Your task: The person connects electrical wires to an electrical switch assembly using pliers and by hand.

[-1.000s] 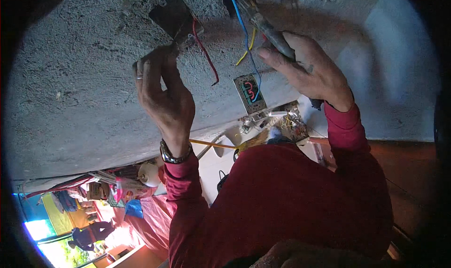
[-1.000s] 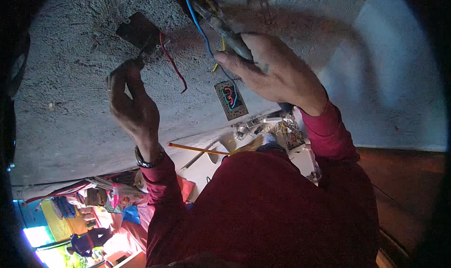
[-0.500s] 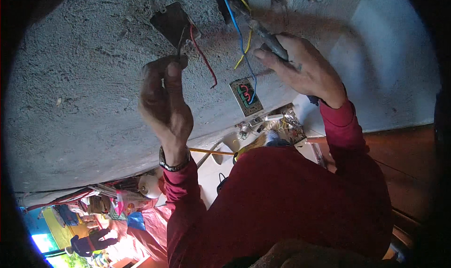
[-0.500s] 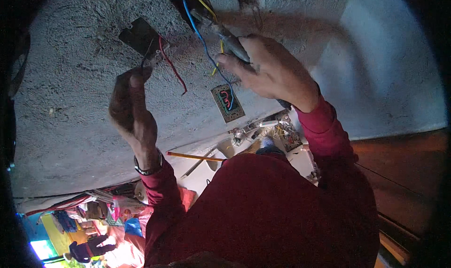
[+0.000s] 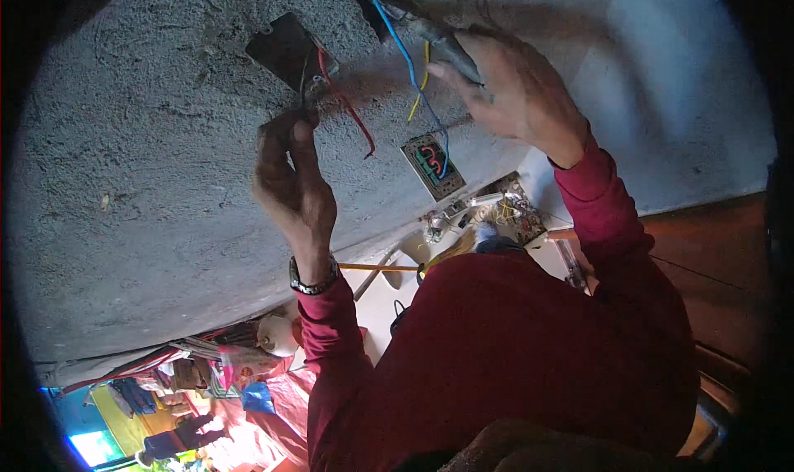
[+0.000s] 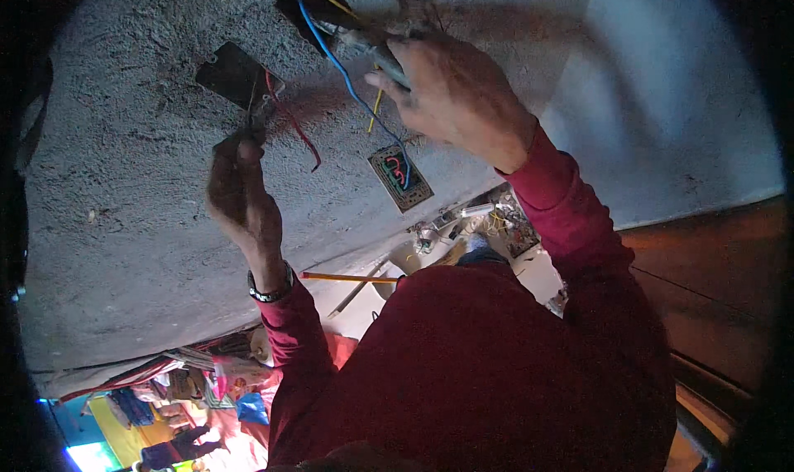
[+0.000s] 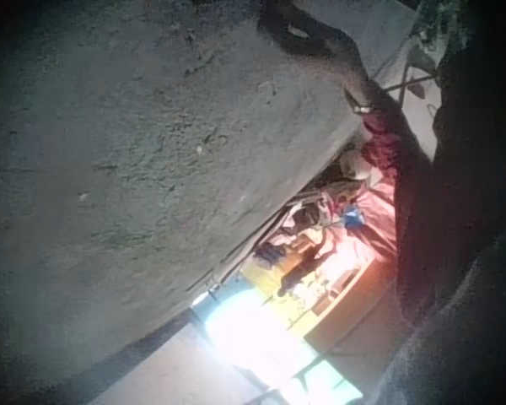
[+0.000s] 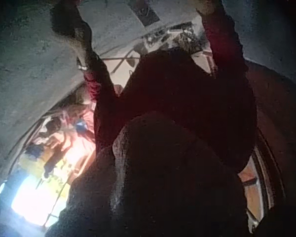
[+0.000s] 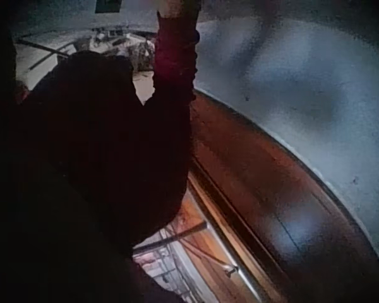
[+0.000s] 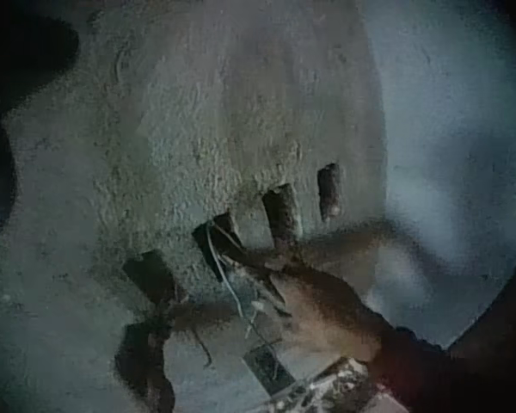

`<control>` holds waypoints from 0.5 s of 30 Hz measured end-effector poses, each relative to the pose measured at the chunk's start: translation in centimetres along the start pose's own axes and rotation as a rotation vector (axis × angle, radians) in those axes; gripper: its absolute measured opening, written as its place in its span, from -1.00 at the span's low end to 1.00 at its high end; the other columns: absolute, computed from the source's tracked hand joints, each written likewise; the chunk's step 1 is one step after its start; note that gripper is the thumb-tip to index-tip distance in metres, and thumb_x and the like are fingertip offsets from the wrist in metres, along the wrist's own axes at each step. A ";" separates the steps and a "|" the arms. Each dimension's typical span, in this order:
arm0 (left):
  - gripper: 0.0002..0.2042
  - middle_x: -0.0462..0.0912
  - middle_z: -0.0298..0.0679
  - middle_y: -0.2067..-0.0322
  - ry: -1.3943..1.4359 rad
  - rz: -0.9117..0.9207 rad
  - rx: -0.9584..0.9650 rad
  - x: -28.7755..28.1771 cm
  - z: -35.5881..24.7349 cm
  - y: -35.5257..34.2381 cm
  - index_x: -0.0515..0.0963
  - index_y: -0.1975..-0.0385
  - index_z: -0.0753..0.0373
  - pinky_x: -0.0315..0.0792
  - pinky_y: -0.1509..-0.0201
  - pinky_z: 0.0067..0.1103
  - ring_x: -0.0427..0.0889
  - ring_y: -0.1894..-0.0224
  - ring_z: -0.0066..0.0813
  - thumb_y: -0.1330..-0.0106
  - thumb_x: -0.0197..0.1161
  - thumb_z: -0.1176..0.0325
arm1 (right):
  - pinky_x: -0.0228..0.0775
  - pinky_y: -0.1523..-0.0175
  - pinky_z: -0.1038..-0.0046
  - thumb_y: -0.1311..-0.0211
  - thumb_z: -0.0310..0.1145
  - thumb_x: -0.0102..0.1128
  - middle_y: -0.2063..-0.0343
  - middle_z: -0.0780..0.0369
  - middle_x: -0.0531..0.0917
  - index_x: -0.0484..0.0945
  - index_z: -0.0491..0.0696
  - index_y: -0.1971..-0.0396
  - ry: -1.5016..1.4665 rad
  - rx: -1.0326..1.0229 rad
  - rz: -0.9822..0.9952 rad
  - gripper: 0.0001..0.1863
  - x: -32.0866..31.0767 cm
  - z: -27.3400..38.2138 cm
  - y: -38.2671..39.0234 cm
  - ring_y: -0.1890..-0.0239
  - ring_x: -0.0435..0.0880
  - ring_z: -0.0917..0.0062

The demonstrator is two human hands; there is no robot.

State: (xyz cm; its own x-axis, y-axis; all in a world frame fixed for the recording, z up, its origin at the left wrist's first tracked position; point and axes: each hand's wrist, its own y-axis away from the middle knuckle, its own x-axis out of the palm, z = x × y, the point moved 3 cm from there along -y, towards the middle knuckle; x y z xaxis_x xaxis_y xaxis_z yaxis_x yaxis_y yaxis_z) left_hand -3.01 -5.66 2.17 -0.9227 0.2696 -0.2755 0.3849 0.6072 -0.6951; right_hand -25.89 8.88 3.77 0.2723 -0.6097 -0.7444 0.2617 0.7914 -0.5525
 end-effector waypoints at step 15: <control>-0.88 0.67 -0.07 0.28 -0.369 0.006 0.158 -0.1 -0.8 -2.1 0.66 0.14 0.33 0.46 0.11 -0.34 0.64 0.26 -0.11 -0.50 0.19 0.49 | 0.55 -0.03 0.15 -0.13 -0.35 0.43 0.09 0.08 0.67 0.56 -0.09 -0.05 0.473 -0.270 -0.145 -0.54 -3.7 -2.3 1.3 0.07 0.70 0.17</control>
State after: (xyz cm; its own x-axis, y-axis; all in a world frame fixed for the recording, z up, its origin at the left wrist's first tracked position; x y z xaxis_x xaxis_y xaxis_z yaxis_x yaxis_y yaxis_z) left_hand -3.69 -6.31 4.19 -0.8766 -0.0313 -0.4802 0.4094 0.4760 -0.7783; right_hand -28.66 12.26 4.99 -0.2103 -0.6758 -0.7065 0.0020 0.7223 -0.6915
